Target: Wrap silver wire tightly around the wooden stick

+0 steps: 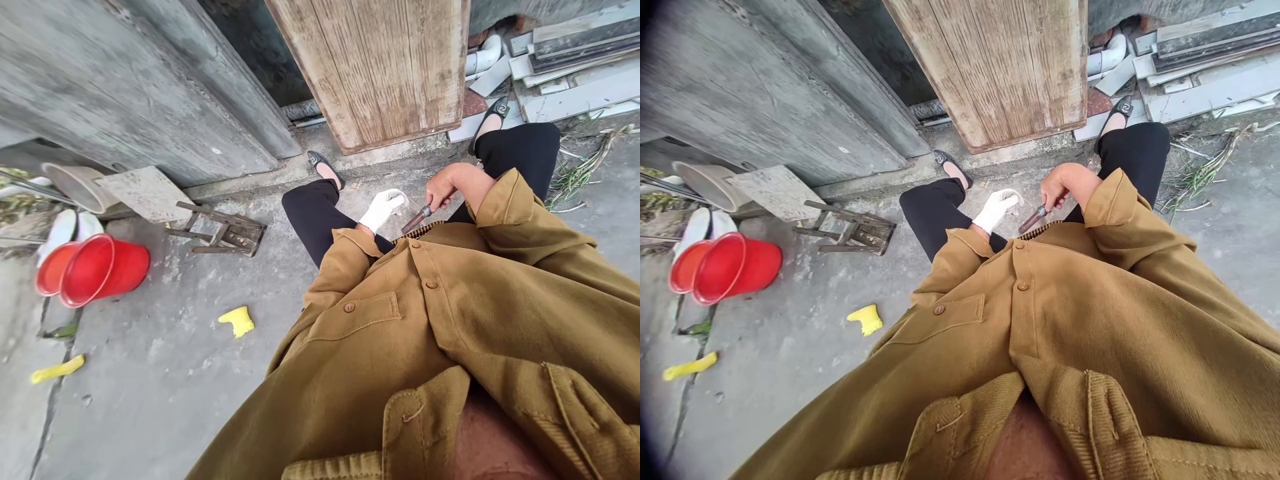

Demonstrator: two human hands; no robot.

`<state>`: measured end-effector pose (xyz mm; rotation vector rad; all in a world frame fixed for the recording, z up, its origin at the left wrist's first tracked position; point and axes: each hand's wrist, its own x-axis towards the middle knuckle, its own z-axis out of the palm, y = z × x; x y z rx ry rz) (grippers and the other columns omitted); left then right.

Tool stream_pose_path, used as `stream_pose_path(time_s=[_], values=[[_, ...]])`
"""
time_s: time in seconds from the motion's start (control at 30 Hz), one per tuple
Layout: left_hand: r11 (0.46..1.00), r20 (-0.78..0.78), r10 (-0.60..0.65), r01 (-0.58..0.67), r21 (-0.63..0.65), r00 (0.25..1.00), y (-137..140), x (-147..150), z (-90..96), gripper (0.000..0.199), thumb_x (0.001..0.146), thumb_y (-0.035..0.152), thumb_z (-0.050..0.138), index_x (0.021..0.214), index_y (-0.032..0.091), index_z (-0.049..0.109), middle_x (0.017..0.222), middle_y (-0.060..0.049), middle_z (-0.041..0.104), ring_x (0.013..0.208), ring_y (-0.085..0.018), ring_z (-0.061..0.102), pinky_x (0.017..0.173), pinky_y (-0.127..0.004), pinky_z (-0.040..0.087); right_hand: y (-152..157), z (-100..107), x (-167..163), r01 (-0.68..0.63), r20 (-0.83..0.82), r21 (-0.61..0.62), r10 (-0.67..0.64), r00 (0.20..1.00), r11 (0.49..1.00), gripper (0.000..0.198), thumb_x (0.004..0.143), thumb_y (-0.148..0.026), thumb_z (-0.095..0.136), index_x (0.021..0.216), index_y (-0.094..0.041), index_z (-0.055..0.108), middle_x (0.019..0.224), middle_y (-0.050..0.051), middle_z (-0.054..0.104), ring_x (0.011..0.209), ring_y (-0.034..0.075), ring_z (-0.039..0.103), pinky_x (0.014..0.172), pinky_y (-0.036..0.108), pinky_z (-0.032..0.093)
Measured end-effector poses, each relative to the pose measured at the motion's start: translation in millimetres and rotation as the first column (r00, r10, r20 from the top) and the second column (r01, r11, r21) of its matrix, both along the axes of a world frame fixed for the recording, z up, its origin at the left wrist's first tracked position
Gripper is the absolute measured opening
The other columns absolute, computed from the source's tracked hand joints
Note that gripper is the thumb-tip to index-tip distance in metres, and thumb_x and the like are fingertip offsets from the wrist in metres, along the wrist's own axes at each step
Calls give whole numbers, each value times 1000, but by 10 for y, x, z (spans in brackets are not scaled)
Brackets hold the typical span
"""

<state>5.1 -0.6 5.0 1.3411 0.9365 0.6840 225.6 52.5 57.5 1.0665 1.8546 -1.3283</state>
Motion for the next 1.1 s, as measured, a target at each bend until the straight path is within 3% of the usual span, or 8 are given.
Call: stream_pose_path(time_s=[0.17,0.3,0.4,0.53,0.73,0.83,1.0,1.1], values=[[992,65,120,-117,-54,991,42,9,-98,42,75,55,73,81,15,60,55,6,43,47,-6,36,55,-22,44,-79,239,-29,291,-501,-6,-255,827,957,28,81,-43,72,75,-16,66,67,0,62,54,7,48,54,21,38],[998,133,0,8,-61,991,47,-5,-186,42,83,57,65,86,15,63,52,8,36,46,-6,33,57,-23,48,-18,227,-101,726,-641,163,-488,592,668,26,90,-38,62,78,-15,62,68,3,61,54,8,46,51,21,37],[989,84,-127,133,-59,988,37,3,-207,44,82,57,66,88,14,65,53,7,40,46,-6,36,57,-23,48,66,101,-133,752,-561,394,-509,653,529,28,96,-35,51,89,-12,66,74,8,65,62,12,55,56,23,42],[976,44,-212,214,-33,976,10,37,-159,41,83,53,66,86,13,67,50,7,41,45,-6,36,59,-24,49,112,-41,-138,281,-112,721,-294,949,633,31,92,-34,57,101,-8,71,97,19,70,88,24,65,73,30,47],[991,209,-48,73,-114,977,22,-8,-133,37,74,48,72,73,12,65,47,4,45,44,-8,43,51,-23,42,5,-38,-33,-88,56,255,76,996,963,23,86,-34,66,81,-12,73,69,5,66,59,13,56,62,25,43],[969,290,-115,171,-177,950,9,3,-141,39,71,50,73,75,12,65,47,4,45,44,-10,45,54,-26,45,-7,42,3,-109,41,171,103,994,979,22,86,-33,66,79,-13,72,60,1,60,56,12,52,61,25,42],[977,52,-136,143,-160,989,-73,159,-59,24,80,35,69,75,13,65,49,4,49,44,-8,44,58,-25,46,-19,162,-132,-230,316,506,70,946,831,10,74,-19,75,71,-11,70,64,11,64,78,27,65,71,35,46],[987,-48,-89,82,-136,995,-57,221,12,14,80,24,70,73,13,63,55,1,57,47,-7,46,56,-22,42,-50,180,-156,-261,355,417,108,928,870,12,69,-16,78,64,-11,68,63,12,63,81,30,65,73,38,46]])
